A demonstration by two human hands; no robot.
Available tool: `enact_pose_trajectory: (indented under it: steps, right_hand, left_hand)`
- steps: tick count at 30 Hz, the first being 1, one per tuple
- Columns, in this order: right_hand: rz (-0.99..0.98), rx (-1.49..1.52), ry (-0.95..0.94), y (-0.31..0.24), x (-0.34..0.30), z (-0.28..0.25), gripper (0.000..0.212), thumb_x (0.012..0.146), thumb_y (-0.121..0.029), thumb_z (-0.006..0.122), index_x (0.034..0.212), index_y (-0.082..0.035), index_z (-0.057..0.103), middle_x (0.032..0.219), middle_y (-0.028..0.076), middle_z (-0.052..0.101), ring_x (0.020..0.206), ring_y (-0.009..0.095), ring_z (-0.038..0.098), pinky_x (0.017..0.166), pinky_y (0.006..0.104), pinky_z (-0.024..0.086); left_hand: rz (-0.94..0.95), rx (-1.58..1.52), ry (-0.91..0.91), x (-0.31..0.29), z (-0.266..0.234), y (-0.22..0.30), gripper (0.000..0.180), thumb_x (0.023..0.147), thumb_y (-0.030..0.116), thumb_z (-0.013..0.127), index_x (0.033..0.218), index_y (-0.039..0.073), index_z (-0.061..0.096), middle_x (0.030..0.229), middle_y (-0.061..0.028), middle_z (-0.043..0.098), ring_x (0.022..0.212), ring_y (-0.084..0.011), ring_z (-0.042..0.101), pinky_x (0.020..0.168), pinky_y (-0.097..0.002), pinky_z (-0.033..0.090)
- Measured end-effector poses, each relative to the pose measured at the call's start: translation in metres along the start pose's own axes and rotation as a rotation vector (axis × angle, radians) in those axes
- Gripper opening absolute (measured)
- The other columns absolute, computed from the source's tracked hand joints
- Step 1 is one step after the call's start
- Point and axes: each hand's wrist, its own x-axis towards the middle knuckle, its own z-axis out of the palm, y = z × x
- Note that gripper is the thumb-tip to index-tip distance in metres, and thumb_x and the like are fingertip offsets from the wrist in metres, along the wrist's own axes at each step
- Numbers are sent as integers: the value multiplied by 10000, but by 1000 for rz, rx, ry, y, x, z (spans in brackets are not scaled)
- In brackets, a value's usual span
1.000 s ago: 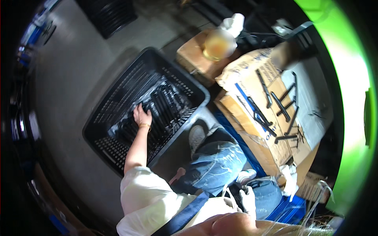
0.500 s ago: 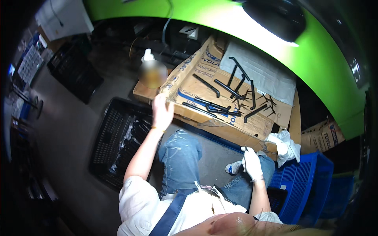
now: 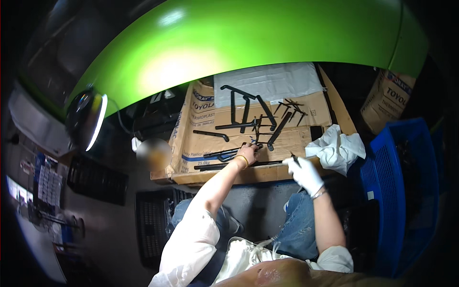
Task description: Checking and assembling small black metal parts in a factory environment.
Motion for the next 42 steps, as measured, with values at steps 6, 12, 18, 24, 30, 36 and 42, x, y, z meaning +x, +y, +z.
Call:
enact_pose_trajectory:
  steps: [6, 12, 18, 24, 30, 36, 42]
  right_hand:
    - [-278, -711, 366, 43, 147, -82, 330, 969, -326, 491, 982, -39, 653, 1154, 215, 579, 967, 399, 610, 866, 462, 487]
    - [-129, -759, 508, 71, 272, -80, 234, 929, -267, 555, 1035, -89, 664, 1453, 121, 425, 1060, 370, 613, 920, 453, 491]
    - [-17, -935, 486, 95, 344, -84, 245, 933, -222, 555, 1094, -72, 664, 1520, 79, 357, 1132, 323, 595, 952, 452, 494]
    - [201, -667, 538, 108, 366, -89, 230, 923, -183, 558, 1084, -47, 647, 1394, 103, 484, 1099, 331, 603, 923, 447, 502]
    - [-379, -892, 760, 53, 281, -102, 230, 926, -175, 560, 1117, -50, 597, 1304, 92, 521, 1012, 314, 626, 820, 443, 526]
    - [-546, -729, 794, -11, 137, -95, 214, 926, -187, 574, 1097, -69, 625, 1278, 48, 575, 976, 282, 647, 814, 397, 528]
    - [-571, -789, 1288, -42, -60, -186, 209, 940, -132, 537, 1080, -34, 658, 1263, 140, 570, 1157, 299, 574, 982, 376, 469]
  left_hand:
    - [-36, -92, 190, 52, 37, 0, 449, 864, 282, 668, 1273, 111, 594, 1356, -211, 504, 1310, -405, 413, 1086, -434, 381]
    - [-188, -182, 120, 87, 51, -33, 473, 872, 361, 659, 1325, 251, 575, 1491, -292, 298, 1379, -451, 301, 1137, -450, 299]
    - [-214, -212, 38, 107, 45, -26, 518, 903, 363, 626, 1396, 253, 510, 1496, -274, 316, 1374, -425, 335, 1148, -434, 287]
    - [-199, -515, 168, 106, 45, -29, 572, 899, 225, 627, 1399, 16, 447, 1407, -288, 418, 1317, -416, 415, 1109, -401, 353]
    - [48, -320, 606, 57, -1, -8, 542, 861, 126, 641, 1357, -17, 475, 1398, -263, 428, 1293, -427, 433, 1098, -414, 360]
    - [244, -180, 667, -17, -51, 63, 581, 869, 98, 618, 1407, -4, 426, 1426, -246, 410, 1343, -403, 373, 1117, -449, 324]
    - [730, -601, 452, -27, -97, 284, 631, 883, 95, 643, 1457, 45, 385, 1526, -185, 311, 1417, -337, 289, 1157, -429, 261]
